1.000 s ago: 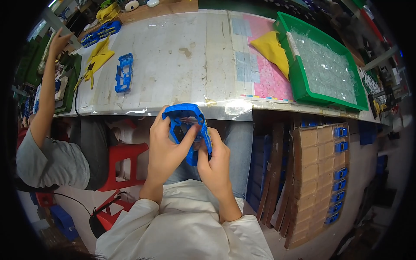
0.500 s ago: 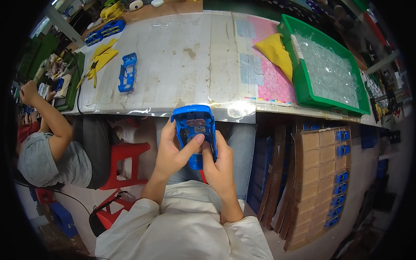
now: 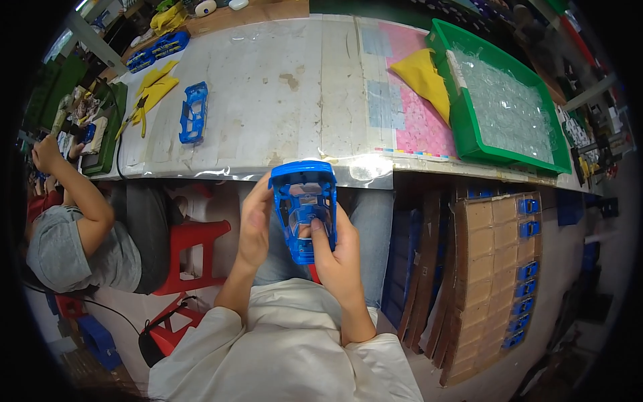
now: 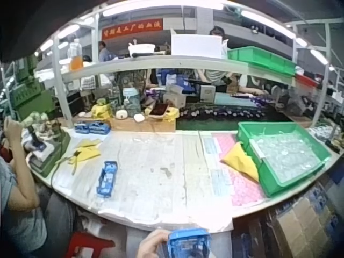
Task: The person assembles toy cars by inserting clear plastic window pieces into toy car shells by hand. The person then empties more plastic window pieces from a bag onto the workbench and folds the bag.
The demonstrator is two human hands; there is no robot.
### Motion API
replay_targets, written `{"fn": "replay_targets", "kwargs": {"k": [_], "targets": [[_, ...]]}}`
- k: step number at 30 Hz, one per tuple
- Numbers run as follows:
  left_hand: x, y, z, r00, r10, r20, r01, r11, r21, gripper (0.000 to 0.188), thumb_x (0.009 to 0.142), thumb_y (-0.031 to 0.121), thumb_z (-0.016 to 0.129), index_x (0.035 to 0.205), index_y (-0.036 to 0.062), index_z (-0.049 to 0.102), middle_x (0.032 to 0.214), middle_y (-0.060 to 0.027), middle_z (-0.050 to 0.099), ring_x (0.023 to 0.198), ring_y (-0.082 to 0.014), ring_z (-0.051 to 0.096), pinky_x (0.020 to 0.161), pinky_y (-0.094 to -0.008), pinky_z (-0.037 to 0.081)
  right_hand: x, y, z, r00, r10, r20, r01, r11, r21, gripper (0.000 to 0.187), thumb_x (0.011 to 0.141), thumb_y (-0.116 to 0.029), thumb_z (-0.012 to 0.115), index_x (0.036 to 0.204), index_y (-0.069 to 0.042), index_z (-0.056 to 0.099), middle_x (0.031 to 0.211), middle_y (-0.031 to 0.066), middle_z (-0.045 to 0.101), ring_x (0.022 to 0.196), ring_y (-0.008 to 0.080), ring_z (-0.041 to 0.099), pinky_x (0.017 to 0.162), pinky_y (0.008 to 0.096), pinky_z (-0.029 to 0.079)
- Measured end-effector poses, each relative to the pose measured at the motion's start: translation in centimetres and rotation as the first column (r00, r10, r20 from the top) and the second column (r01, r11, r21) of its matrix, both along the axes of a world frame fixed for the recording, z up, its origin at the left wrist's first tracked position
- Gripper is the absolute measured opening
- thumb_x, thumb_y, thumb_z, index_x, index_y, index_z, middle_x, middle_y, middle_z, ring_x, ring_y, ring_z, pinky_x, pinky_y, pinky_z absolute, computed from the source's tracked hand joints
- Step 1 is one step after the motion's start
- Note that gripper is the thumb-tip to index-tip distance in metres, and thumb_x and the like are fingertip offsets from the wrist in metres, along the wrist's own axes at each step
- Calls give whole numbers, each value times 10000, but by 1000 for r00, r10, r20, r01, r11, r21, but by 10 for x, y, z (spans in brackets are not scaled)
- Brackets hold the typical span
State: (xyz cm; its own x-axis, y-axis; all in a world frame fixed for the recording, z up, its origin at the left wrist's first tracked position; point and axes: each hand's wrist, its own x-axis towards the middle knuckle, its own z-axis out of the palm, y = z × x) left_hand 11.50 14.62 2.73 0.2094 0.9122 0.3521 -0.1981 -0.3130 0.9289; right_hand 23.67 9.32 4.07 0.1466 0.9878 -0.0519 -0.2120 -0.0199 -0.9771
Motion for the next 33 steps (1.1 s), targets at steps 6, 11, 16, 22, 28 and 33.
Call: {"fn": "replay_targets", "kwargs": {"k": [6,11,16,22,28,33], "targets": [[-19,2,-20,861,414,-295,-426,904,26,66,701,11,671,763,16,649,707,-44,602,607,-101,495,562,-222,349,7,5,-17,998,56,-27,-56,998,-20,180,901,-61,419,1042,42,462,780,154,591,601,196,603,549,276,508],[-39,-1,-21,765,410,-497,-474,881,-2,63,736,55,654,692,11,648,618,-49,574,546,-122,495,548,-241,362,-3,15,-29,993,91,-81,-95,995,-43,175,905,-58,409,1045,36,457,784,154,590,596,192,604,546,270,506],[-32,0,-23,918,337,-211,-371,917,-149,357,846,219,561,1116,-12,522,892,-114,604,791,-174,565,725,-281,424,-16,22,-35,952,-31,303,19,999,43,145,888,-25,410,982,30,506,776,104,602,620,128,582,564,238,458],[-22,-7,-9,947,177,-268,-235,951,-202,656,778,186,663,1258,-35,275,1062,-154,506,940,-191,507,832,-298,419,-53,19,-41,850,-89,520,-61,963,264,439,753,-34,547,1145,63,376,923,252,556,855,382,583,732,384,458],[-113,62,12,733,588,-343,-622,783,13,507,843,247,569,1208,4,313,1072,-136,455,962,-203,461,868,-311,381,-50,10,-32,918,78,388,-195,942,273,775,719,-98,670,1328,42,213,1217,219,404,975,258,513,823,332,446],[-251,157,-23,24,738,-674,-658,519,545,623,725,350,657,1092,-102,434,1032,-312,481,944,-440,475,819,-425,404,-35,12,-29,918,34,396,-178,927,331,553,743,-63,632,1227,22,379,1148,173,445,958,238,522,797,311,441]]}}
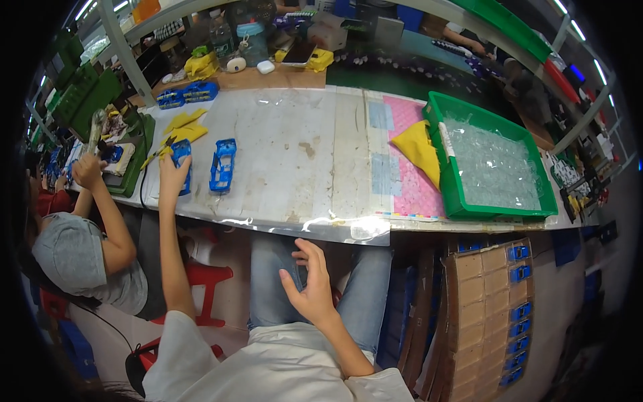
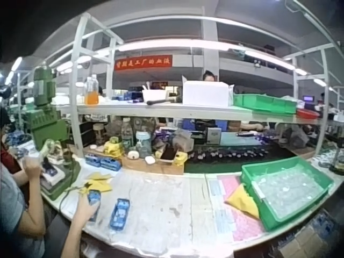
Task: The person assembles toy cars by inserting clear plastic window pieces into toy car shells by hand. The person then empties more plastic window pieces from a bag onto the workbench and folds the bag.
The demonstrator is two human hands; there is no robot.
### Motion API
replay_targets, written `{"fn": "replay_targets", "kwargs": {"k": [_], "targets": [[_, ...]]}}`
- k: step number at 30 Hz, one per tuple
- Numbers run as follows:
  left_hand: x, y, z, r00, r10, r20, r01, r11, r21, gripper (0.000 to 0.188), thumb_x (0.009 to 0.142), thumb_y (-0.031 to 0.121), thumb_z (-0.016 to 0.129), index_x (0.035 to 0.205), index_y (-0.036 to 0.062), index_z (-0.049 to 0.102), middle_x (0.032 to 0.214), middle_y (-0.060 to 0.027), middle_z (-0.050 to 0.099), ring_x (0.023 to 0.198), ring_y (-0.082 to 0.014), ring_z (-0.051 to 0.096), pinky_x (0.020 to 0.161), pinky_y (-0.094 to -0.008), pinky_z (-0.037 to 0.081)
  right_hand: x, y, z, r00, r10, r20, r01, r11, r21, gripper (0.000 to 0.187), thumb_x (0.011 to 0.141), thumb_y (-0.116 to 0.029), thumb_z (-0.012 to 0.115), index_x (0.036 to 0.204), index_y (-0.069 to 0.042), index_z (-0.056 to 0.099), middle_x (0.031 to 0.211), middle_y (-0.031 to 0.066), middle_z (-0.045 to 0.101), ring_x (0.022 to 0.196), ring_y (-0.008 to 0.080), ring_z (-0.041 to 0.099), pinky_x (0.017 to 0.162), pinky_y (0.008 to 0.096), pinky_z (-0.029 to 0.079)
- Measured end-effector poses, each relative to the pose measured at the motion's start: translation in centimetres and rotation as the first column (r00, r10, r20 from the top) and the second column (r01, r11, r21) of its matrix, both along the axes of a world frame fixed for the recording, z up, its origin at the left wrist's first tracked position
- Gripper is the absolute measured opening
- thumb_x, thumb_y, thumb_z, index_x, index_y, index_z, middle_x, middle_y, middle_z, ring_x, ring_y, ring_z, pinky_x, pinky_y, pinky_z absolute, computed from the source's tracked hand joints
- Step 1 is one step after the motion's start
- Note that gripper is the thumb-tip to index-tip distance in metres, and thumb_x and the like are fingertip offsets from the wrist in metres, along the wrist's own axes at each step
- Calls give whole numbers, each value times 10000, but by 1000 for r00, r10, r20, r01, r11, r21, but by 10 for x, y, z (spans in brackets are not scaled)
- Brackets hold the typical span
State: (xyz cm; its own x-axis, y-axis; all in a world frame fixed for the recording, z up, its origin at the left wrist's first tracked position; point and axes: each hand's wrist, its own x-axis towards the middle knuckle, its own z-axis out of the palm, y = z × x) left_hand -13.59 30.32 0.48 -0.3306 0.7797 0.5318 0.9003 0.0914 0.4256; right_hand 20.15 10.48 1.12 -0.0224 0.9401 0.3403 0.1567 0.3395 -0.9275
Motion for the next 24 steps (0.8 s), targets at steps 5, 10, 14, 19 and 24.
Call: {"fn": "replay_targets", "kwargs": {"k": [5,10,14,19,24], "targets": [[-9,20,1,988,67,-139,-98,968,-232,526,698,372,661,948,-73,532,955,-263,557,913,-420,521,786,-461,411,17,-10,-10,997,-77,-16,76,995,-57,406,760,2,576,1149,12,459,1163,148,460,928,199,531,783,280,435],[131,35,47,933,-211,-291,254,960,118,299,761,267,591,894,0,568,982,-206,536,939,-354,504,797,-433,401,42,-21,-34,983,-183,-28,177,973,-145,335,758,14,555,1087,14,491,1118,146,476,881,196,551,755,281,454],[235,91,23,717,-631,-298,677,732,77,285,739,238,595,942,37,594,1108,-205,506,1044,-338,458,874,-450,362,58,-33,-36,975,-221,11,221,968,-122,284,767,1,546,1049,11,517,1122,148,479,870,206,553,750,288,454],[265,198,-41,769,-520,-371,488,853,-184,350,752,201,539,1047,19,583,1219,-199,472,1160,-324,407,990,-491,261,94,-55,-36,917,-386,98,394,915,-83,270,766,8,538,1035,-3,530,1119,149,481,865,213,554,743,288,454],[285,197,-45,719,-624,-306,637,768,-67,295,762,105,495,1022,-14,566,1050,-174,565,1028,-303,503,985,-499,262,171,-100,-51,667,-726,169,734,679,15,186,747,59,510,919,15,565,1013,124,531,804,168,566,704,255,466]]}}
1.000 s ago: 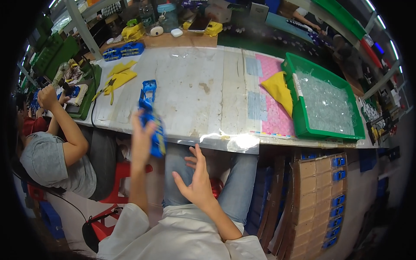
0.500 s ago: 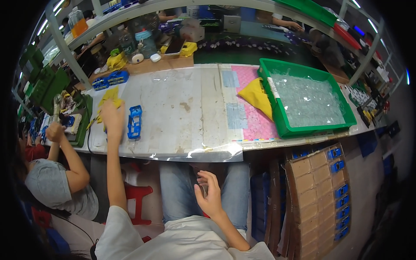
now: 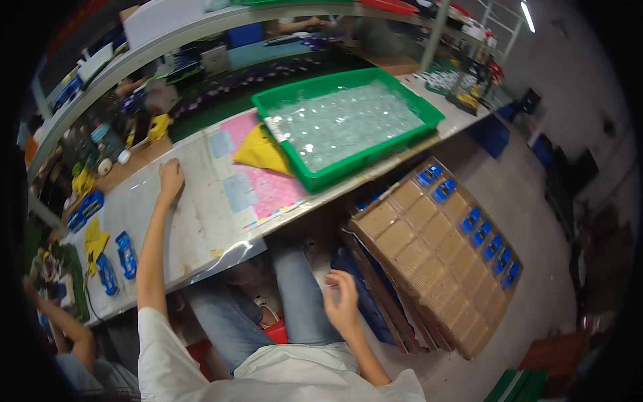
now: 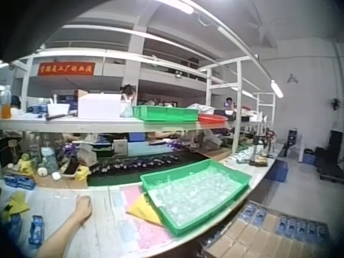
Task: The person assembles toy cars by inserting clear plastic window pieces into toy car shells by hand. The person then empties more plastic window pieces from a bag onto the workbench and folds the bag.
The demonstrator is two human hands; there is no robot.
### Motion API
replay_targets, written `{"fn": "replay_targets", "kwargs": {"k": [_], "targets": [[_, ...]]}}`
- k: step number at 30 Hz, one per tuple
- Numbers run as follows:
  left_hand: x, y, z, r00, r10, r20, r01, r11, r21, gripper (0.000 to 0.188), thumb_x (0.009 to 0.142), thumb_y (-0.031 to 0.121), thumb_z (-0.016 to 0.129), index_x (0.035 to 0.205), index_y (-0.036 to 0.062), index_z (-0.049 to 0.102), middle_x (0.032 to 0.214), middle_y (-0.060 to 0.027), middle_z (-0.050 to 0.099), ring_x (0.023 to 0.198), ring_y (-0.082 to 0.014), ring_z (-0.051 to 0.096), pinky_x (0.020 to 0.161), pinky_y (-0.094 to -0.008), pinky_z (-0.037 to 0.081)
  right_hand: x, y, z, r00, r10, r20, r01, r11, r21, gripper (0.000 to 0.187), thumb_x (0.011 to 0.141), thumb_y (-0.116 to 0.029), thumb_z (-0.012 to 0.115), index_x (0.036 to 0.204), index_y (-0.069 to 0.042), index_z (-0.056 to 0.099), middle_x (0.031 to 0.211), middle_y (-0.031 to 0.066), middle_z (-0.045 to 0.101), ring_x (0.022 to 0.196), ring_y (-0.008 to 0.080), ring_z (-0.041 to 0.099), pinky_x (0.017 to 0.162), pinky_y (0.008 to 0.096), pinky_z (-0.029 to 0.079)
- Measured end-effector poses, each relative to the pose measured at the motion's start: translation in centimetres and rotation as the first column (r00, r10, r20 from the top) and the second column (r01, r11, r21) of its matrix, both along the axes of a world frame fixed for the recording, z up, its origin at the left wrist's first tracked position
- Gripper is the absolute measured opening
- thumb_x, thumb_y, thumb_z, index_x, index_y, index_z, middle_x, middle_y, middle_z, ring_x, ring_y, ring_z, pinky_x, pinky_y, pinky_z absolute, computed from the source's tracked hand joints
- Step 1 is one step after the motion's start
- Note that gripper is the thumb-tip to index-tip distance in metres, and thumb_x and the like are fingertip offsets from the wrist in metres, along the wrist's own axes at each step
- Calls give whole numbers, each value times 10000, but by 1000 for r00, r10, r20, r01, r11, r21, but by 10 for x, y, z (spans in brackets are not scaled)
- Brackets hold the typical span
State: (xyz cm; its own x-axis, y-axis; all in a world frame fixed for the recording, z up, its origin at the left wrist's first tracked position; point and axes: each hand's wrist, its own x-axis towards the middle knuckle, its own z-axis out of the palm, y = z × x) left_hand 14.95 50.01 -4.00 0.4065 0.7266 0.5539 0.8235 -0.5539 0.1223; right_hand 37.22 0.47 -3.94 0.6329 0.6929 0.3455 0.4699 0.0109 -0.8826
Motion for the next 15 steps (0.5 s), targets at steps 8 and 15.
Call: {"fn": "replay_targets", "kwargs": {"k": [8,15], "targets": [[65,-197,55,891,-435,-129,436,899,-22,217,740,104,548,913,-26,563,898,-163,546,900,-301,505,890,-430,312,165,-52,-16,834,-444,326,472,882,-7,111,764,10,503,872,19,521,856,147,525,805,276,528,743,327,418],[70,-242,59,882,-468,-58,469,883,-3,260,726,118,580,970,31,595,1031,-159,505,999,-291,460,887,-413,304,364,-23,-73,731,-447,515,616,757,-218,326,786,-159,524,1080,-19,522,1076,170,524,1064,320,451,926,409,333]]}}
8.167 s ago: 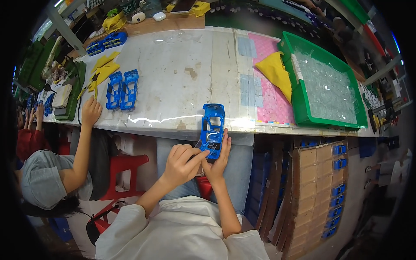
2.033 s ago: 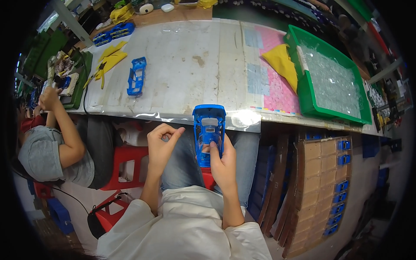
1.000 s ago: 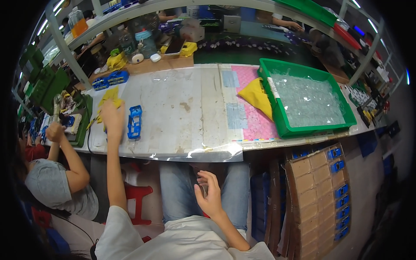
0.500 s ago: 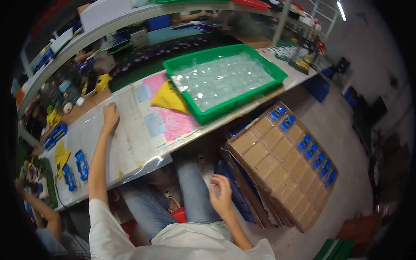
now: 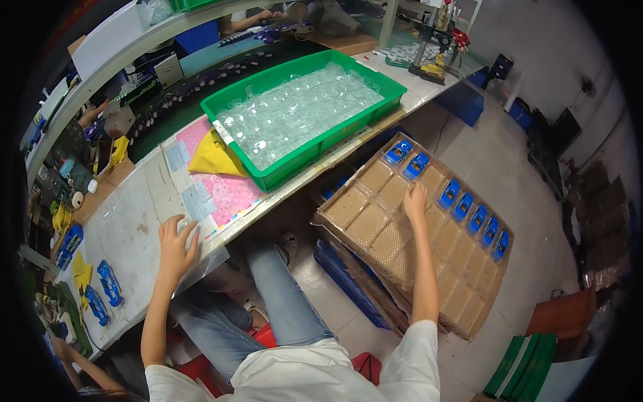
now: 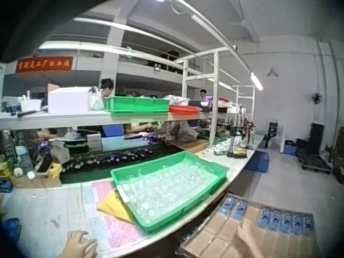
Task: The person assembles toy cars by inserting clear plastic window pieces into toy car shells by hand. The person then empties more plastic window pieces from a bag onto the workbench and folds the bag.
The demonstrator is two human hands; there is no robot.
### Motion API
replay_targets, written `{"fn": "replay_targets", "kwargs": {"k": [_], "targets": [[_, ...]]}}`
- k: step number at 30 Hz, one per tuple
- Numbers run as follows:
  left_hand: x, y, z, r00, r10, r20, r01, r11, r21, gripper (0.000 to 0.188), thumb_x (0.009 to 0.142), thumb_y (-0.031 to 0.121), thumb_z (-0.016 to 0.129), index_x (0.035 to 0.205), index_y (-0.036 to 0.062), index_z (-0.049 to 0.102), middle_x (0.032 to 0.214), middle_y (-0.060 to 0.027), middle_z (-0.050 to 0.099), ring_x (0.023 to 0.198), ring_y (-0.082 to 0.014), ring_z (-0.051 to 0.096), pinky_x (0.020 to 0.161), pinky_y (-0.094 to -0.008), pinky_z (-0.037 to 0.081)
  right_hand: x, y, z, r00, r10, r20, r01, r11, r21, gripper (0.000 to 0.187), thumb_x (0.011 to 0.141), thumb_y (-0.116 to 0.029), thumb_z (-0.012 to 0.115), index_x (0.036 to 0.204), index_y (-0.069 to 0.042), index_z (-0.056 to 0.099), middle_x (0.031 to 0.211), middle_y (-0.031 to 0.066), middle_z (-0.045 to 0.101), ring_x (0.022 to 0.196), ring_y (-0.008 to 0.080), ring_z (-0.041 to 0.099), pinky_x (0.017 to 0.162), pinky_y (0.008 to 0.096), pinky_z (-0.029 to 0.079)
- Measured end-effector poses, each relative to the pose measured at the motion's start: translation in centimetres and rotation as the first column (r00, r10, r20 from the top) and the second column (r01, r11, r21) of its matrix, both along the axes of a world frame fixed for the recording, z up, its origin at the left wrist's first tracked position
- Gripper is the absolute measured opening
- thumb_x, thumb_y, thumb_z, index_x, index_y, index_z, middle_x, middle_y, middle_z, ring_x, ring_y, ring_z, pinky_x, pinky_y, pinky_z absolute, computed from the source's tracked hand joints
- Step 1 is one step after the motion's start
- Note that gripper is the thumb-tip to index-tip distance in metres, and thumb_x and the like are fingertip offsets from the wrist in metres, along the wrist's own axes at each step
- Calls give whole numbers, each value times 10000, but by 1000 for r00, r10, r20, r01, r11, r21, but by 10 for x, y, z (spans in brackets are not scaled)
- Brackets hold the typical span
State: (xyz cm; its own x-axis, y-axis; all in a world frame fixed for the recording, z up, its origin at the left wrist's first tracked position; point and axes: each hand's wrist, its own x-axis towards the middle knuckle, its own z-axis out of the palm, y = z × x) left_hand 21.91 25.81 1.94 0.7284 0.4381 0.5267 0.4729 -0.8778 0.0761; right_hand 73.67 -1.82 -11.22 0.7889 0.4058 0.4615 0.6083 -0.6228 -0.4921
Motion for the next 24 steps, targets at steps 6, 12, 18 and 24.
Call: {"fn": "replay_targets", "kwargs": {"k": [6,12,18,24], "targets": [[-15,-22,8,1000,10,15,-9,999,-46,230,705,84,579,931,46,597,1067,-138,510,1044,-290,459,902,-400,290,41,9,-23,989,-150,15,148,952,-267,443,738,-187,571,1151,-51,482,1142,174,486,1103,334,414,951,425,294],[-33,-36,5,996,78,50,-75,995,-68,177,699,55,571,873,52,601,1015,-113,534,1019,-281,478,902,-396,291,20,-9,-19,997,-22,78,37,979,-201,441,705,-166,590,1115,-41,487,1017,165,493,1014,333,436,890,422,322],[-47,-47,0,986,132,99,-127,990,-56,132,701,40,562,827,54,599,982,-102,542,998,-275,491,885,-388,307,-53,-44,-8,993,91,77,-72,974,-216,331,730,-157,585,1026,-28,512,956,170,483,951,338,448,853,413,342],[-74,-47,-6,967,214,137,-207,976,-63,130,704,22,549,823,50,595,974,-103,548,993,-279,492,873,-392,316,-84,-48,35,962,245,123,-183,908,-376,217,744,-143,589,907,-5,548,953,183,476,948,342,446,826,416,360]]}}
